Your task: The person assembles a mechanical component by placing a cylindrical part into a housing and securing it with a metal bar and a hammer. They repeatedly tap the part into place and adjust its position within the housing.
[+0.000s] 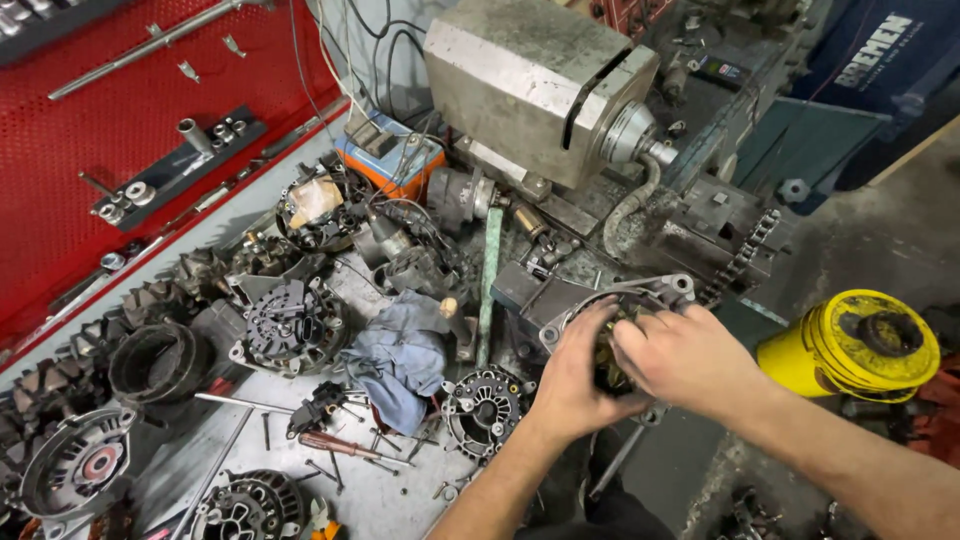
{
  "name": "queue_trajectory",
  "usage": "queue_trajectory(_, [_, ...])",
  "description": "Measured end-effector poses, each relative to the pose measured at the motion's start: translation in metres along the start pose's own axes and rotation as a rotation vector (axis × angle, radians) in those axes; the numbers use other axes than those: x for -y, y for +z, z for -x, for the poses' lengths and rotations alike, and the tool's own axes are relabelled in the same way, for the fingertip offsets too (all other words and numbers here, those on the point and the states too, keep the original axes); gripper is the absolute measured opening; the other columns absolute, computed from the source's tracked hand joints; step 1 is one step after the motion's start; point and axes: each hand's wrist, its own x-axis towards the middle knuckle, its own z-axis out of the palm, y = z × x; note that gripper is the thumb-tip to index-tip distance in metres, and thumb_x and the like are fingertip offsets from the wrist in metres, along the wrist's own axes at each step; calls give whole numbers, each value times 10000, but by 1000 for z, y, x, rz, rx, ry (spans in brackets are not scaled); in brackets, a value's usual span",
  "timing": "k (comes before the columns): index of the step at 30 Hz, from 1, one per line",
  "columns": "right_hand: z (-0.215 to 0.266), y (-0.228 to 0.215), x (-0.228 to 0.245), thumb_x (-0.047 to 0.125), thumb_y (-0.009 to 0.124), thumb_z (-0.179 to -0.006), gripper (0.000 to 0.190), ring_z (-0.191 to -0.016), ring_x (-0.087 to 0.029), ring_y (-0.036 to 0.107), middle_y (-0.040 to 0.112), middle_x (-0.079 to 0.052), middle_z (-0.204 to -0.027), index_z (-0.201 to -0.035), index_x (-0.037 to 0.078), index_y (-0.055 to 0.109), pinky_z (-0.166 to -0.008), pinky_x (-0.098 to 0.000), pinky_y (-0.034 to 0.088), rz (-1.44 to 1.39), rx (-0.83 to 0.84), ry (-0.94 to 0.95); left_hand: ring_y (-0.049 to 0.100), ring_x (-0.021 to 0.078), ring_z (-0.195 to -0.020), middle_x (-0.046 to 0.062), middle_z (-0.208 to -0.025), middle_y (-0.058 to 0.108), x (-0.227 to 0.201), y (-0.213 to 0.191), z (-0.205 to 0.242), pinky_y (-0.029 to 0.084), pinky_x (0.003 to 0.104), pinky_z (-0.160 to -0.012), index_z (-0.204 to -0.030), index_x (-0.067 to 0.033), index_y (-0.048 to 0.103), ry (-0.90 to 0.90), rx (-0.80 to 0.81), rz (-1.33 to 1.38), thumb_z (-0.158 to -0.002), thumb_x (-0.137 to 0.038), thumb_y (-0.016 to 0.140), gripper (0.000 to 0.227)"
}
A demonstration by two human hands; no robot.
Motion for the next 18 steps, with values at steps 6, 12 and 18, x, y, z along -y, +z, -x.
queue_trajectory(6, [-2,-32,-9,224,636,-699,235,-918,-239,653,652,-10,-926,-930,192,608,-619,-388,477,70,-22,-337,579,395,-1391,240,-1487,571,2,0,-1,459,450,-1193,-1510,16,449,21,9,12,-615,-274,961,1070])
queue_trajectory(12, [-11,-35,-17,246,627,-790,168,-915,-244,632,636,-9,-930,-948,204,591,-625,-427,476,195,88,-492,613,378,-1342,223,-1449,599,5,-1,-1,490,434,-1157,-1486,9,470,-12,-8,45,-590,-270,961,1059])
queue_trajectory(18, [-7,-25,1,289,619,-830,211,-962,-195,638,652,0,-951,-998,169,574,-720,-360,481,210,258,-176,581,377,-1395,208,-1490,586,13,-1,-1,473,447,-1178,-1457,-13,502,11,-12,44,-557,-270,984,1053])
